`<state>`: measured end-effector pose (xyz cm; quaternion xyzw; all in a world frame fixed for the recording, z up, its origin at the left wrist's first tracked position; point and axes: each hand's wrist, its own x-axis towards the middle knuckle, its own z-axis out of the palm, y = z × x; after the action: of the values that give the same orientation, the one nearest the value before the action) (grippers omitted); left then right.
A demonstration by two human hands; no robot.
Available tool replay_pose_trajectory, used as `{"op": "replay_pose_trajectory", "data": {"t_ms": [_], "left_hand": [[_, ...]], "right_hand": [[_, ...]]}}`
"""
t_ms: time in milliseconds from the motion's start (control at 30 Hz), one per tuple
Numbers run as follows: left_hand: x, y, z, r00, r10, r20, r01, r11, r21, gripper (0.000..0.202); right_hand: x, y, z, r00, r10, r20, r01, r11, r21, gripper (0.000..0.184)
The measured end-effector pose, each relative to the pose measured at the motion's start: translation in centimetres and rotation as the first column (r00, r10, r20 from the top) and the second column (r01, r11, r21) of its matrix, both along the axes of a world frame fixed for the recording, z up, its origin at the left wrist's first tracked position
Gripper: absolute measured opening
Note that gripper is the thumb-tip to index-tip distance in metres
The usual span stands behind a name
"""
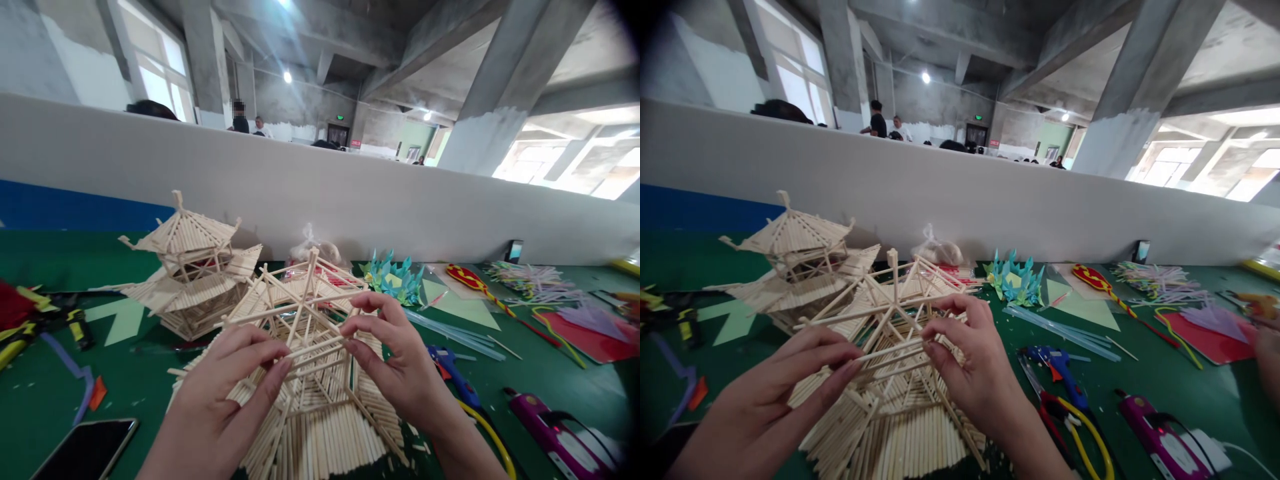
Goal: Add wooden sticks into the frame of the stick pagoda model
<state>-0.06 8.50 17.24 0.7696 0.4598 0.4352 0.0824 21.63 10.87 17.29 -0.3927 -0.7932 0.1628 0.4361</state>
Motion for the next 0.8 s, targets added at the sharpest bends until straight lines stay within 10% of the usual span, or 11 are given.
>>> {"op": "replay_pose_trajectory", "data": {"t_ms": [367, 567, 800], "left_hand": [[-0.2, -0.3, 0.3, 1.000, 0.001, 0.030, 0.000, 1.000, -0.023, 0.008], [-0.2, -0.2, 0.3, 0.999, 0.005, 0.043, -0.005, 1.000, -0.009, 0.008], [-0.2, -2.9, -1.6, 0.961, 0.240, 0.136, -0.249, 0.967, 0.059, 0.028]], "right_hand": [[-0.3, -0.4, 0.5, 0.986, -0.045, 0.159, 0.020, 0.988, 0.152, 0.032], [-1.2, -0.1, 1.9, 0.935, -0.134, 0.327, 0.021, 0.945, 0.327, 0.011], [-1.2, -2.1, 2.9, 0.996, 0.028, 0.090, -0.055, 0.946, 0.319, 0.012]]}}
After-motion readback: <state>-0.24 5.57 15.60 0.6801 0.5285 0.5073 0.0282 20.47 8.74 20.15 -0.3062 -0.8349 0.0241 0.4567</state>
